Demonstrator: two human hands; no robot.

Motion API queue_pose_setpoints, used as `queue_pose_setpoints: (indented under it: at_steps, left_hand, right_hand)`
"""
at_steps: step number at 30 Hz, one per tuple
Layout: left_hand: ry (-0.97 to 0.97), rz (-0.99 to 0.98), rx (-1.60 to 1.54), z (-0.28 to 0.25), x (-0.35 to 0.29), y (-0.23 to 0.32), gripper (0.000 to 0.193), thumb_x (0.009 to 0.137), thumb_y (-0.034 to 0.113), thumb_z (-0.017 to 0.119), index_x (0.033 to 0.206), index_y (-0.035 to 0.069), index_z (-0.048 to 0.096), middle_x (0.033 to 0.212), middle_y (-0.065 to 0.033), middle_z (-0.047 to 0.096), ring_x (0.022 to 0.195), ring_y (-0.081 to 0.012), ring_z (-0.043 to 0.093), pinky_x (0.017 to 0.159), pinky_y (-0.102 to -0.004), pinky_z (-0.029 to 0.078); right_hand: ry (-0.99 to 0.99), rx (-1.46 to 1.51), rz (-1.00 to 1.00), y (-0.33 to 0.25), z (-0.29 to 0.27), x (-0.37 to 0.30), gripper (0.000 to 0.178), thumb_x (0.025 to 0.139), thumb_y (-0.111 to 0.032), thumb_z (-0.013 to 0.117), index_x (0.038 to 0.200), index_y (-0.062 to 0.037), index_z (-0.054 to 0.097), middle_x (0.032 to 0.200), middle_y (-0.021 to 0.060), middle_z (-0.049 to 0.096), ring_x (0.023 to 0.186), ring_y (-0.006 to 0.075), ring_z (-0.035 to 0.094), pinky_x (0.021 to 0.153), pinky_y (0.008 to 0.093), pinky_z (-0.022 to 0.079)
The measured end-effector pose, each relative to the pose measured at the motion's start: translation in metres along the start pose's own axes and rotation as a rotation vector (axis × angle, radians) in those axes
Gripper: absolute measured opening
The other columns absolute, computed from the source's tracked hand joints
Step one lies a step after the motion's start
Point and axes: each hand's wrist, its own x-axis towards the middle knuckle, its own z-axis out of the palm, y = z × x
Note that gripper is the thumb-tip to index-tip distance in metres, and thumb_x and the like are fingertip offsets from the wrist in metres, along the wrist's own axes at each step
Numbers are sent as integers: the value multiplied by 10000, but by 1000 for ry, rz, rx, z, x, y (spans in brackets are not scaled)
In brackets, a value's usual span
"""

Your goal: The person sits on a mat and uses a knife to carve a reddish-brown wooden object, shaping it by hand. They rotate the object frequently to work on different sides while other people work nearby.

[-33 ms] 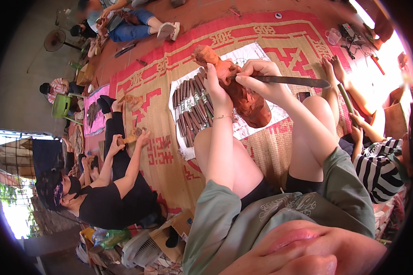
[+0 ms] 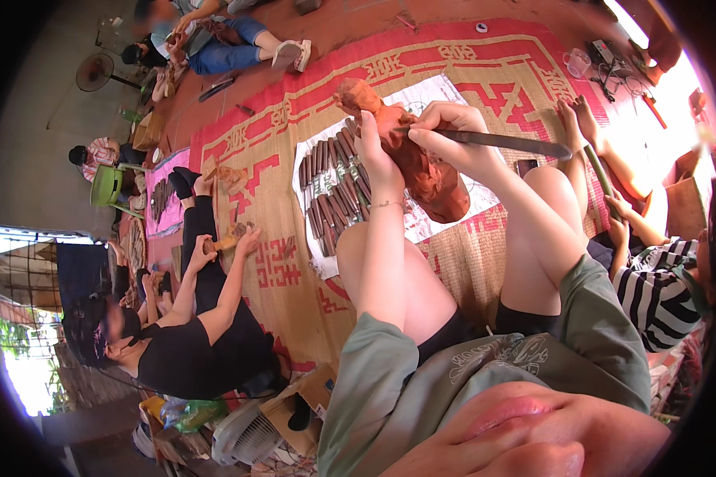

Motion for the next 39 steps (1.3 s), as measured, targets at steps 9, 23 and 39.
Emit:
queue_pose_setpoints:
  at_steps: [9,23,39]
  left_hand:
    - [12,35,-37,-8,6,-11,494,923,418,415,971,-46,575,918,-93,606,836,-172,586,774,-290,456]
    - [-13,111,16,-6,8,-13,354,915,308,498,1040,-22,524,936,-89,608,815,-135,582,740,-271,465]
    - [13,98,109,-11,9,-23,323,884,280,525,1007,-18,550,945,-69,595,842,-121,546,780,-269,428]
  right_hand:
    - [-43,-117,1,6,-6,-2,130,787,-77,644,727,16,576,673,-1,566,622,25,490,531,186,386]
    - [119,-63,-139,11,-2,1,139,798,-72,635,707,-6,555,591,-23,526,538,10,457,467,175,341]
    - [51,-157,-29,18,-10,-6,132,808,-66,613,712,-1,550,605,-34,511,554,-1,431,475,166,322]
